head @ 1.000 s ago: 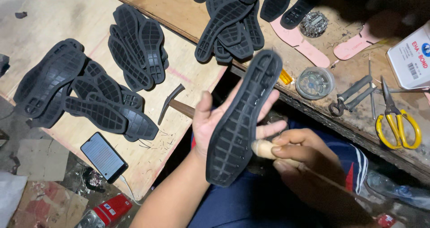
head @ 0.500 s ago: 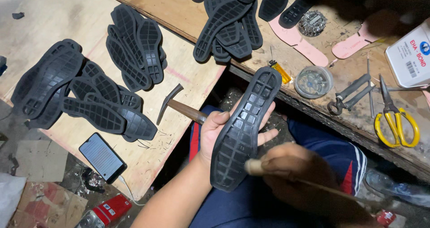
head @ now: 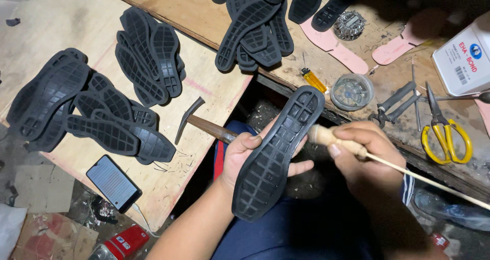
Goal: The person sits on the floor and applies glue with a brush to the textured underside of rubber shoe soles, working one sole at a time. They dip the brush into a glue container, spread the adhesive over the sole surface, then place the finished sole onto a stack on the workbench and pick up the next one.
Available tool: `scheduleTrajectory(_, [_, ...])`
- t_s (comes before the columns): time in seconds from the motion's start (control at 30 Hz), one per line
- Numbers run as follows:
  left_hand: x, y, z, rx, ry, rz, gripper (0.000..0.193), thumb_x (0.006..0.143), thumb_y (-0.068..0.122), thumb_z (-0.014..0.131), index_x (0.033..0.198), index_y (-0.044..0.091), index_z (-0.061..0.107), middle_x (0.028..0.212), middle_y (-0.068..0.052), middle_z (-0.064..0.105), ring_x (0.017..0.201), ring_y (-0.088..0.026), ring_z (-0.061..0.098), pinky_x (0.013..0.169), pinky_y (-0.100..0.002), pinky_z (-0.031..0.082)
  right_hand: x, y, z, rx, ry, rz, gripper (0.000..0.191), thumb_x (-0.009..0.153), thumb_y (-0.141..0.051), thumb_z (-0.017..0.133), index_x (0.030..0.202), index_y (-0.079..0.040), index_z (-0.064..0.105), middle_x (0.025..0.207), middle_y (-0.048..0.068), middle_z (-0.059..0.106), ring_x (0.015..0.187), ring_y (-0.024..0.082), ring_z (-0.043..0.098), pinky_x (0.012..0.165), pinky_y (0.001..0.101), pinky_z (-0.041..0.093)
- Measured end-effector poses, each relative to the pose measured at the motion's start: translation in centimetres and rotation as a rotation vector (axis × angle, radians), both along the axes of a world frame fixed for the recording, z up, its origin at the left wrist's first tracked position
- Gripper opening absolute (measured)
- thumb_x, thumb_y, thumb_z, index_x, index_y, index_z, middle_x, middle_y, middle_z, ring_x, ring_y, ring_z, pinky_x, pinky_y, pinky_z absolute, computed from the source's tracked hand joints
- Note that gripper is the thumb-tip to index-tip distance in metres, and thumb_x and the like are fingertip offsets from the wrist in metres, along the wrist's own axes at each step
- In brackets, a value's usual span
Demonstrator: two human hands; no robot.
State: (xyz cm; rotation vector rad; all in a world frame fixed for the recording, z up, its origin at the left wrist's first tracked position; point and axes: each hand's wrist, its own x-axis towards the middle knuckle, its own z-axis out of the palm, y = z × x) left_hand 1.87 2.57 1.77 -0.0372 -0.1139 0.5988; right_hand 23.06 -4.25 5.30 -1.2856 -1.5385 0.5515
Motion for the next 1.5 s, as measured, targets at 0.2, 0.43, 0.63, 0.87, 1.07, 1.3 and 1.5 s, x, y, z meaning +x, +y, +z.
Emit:
scheduleTrajectory(0.2, [-0.5,-0.3,-0.1,0.069,-0.037,-0.041,0.088,0.093,0.025,0.058,0.175,0.016,0.024,0.165,-0.017,0.039,0.15,-0.037,0.035,0.122,-0.068,0.026,0.5,0.1,-0.4,-0.035,-0.103,0.129,0.025,0.082,-0.004,0.08,0.105,-0.002,0.069,0.105,0.011,0.072,0.091,0.018,0.073,0.078,0.0281,0.059])
scheduleTrajectory(0.43, [-1.7,-0.6,-1.0,-0.056,-0.052,-0.084,0.091,0.088,0.021,0.055,0.172,0.019,0.021,0.168,-0.014,0.031,0.149,-0.034,0.032,0.113,-0.078,0.027,1.8,0.9,-0.7,0.005,0.01,0.014,0.024,0.088,-0.003,0.074,0.11,0.001,0.067,0.108,0.012,0.069,0.098,0.017,0.068,0.089,0.0286,0.055])
scheduleTrajectory(0.63, [-2.1,-0.9,-1.6,-0.066,-0.126,-0.118,0.087,0.088,0.016,0.052,0.17,0.022,0.02,0.174,-0.012,0.022,0.163,-0.04,0.011,0.108,-0.079,0.034,2.5,0.9,-2.0,-0.058,0.152,-0.148,0.021,0.094,-0.001,0.07,0.114,0.002,0.066,0.117,0.012,0.067,0.104,0.017,0.066,0.096,0.0293,0.053])
scheduleTrajectory(0.87, [-2.2,-1.2,-1.1,-0.077,-0.101,-0.158,0.098,0.088,0.012,0.053,0.176,0.024,0.011,0.175,-0.013,0.021,0.162,-0.042,0.014,0.106,-0.076,0.04,3.1,2.0,-2.2,-0.053,0.126,-0.211,0.021,0.095,-0.002,0.072,0.116,0.002,0.067,0.113,0.011,0.068,0.101,0.016,0.064,0.094,0.0293,0.052])
scheduleTrajectory(1.07, [-2.1,-1.0,-0.9,0.042,-0.024,-0.162,0.103,0.087,0.015,0.057,0.178,0.024,0.009,0.176,-0.011,0.023,0.161,-0.039,0.023,0.105,-0.07,0.046,2.4,1.9,-1.6,-0.121,-0.004,-0.128,0.021,0.088,0.0,0.074,0.109,0.002,0.07,0.11,0.012,0.069,0.101,0.017,0.066,0.091,0.0298,0.052])
scheduleTrajectory(1.3, [-2.1,-1.1,-0.8,0.111,0.049,-0.168,0.103,0.089,0.019,0.056,0.178,0.028,0.007,0.174,-0.011,0.024,0.157,-0.039,0.032,0.102,-0.068,0.05,2.3,2.6,-0.4,-0.001,-0.016,-0.054,0.023,0.089,-0.003,0.074,0.111,0.001,0.068,0.111,0.012,0.068,0.102,0.018,0.066,0.093,0.0292,0.052])
scheduleTrajectory(1.5, [-1.7,-1.1,-1.5,0.166,0.121,-0.162,0.101,0.088,0.02,0.056,0.176,0.029,0.006,0.173,-0.012,0.021,0.157,-0.038,0.03,0.102,-0.067,0.049,0.4,2.1,0.6,0.072,-0.164,-0.045,0.024,0.087,-0.006,0.076,0.109,0.0,0.068,0.105,0.012,0.07,0.095,0.017,0.068,0.086,0.0284,0.054])
